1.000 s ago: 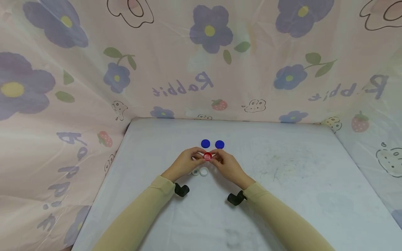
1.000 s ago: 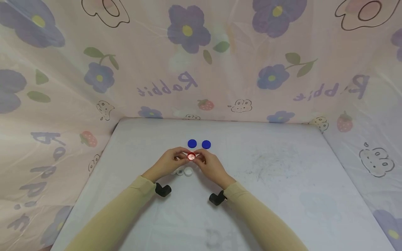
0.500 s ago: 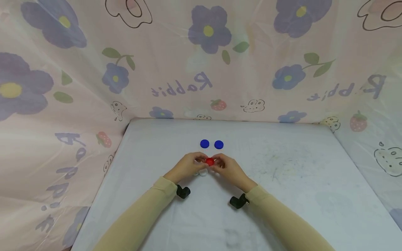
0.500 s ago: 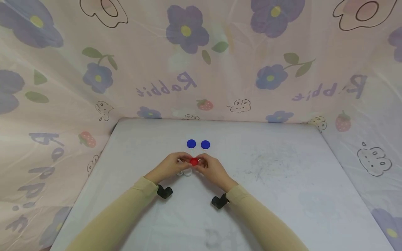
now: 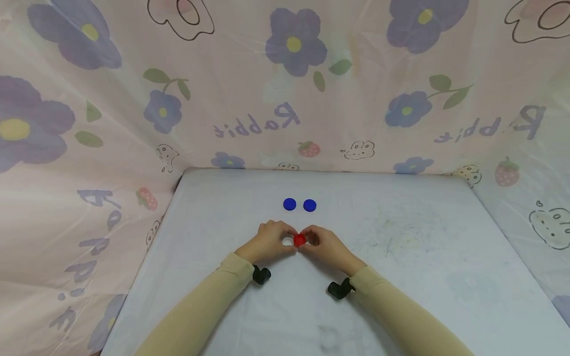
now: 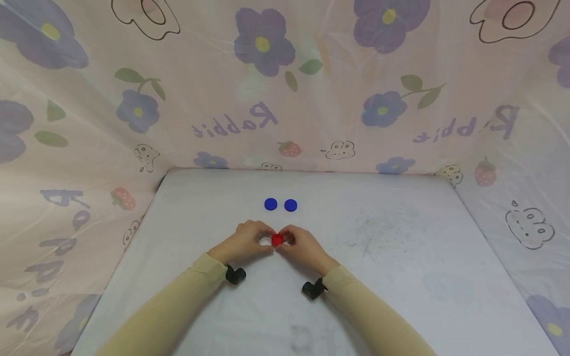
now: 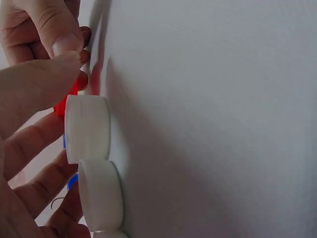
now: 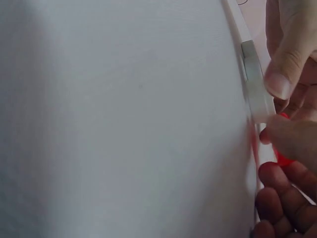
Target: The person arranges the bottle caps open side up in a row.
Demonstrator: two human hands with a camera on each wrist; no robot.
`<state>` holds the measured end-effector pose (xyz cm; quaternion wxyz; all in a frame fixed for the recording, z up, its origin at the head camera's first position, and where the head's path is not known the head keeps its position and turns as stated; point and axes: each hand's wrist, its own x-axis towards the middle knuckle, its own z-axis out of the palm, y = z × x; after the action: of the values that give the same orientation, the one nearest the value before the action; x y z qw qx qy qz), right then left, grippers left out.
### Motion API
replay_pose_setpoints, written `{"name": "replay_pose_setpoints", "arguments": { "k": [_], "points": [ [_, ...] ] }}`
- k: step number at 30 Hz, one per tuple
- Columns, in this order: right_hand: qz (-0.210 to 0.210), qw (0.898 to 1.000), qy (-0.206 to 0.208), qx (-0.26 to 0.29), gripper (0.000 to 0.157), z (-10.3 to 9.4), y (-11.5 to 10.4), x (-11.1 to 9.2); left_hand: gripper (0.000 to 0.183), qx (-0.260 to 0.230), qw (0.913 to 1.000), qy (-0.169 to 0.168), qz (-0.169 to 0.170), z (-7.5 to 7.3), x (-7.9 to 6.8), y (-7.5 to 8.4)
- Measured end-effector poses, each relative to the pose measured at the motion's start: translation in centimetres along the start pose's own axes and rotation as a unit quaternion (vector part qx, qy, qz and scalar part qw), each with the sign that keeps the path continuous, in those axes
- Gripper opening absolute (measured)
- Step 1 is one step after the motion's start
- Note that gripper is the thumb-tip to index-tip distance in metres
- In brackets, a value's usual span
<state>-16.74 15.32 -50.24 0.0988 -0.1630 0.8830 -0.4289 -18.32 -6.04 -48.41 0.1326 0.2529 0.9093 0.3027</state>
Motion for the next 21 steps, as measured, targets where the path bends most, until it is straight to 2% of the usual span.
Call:
{"name": "replay_pose_setpoints", "arguments": {
  "k": [7, 15, 21],
  "points": [
    [-0.01, 1.0, -0.013, -0.021, 0.025, 0.19, 0.41, 0.19, 0.037, 0.061, 0.9981, -0.014, 0.003, 0.13, -0.08, 0.23],
    [-0.006, 0.999, -0.047, -0.012, 0.026, -0.27, 0.73, 0.57, 0.038, 0.071, 0.9974, -0.013, 0.001, 0.29, -0.05, 0.59],
    [-0.014, 0.998, -0.055, 0.0, 0.028, -0.28, 0.95, 0.8, 0.04, 0.084, 0.9964, -0.014, -0.001, 0.16, -0.2, 0.87]
  ]
}}
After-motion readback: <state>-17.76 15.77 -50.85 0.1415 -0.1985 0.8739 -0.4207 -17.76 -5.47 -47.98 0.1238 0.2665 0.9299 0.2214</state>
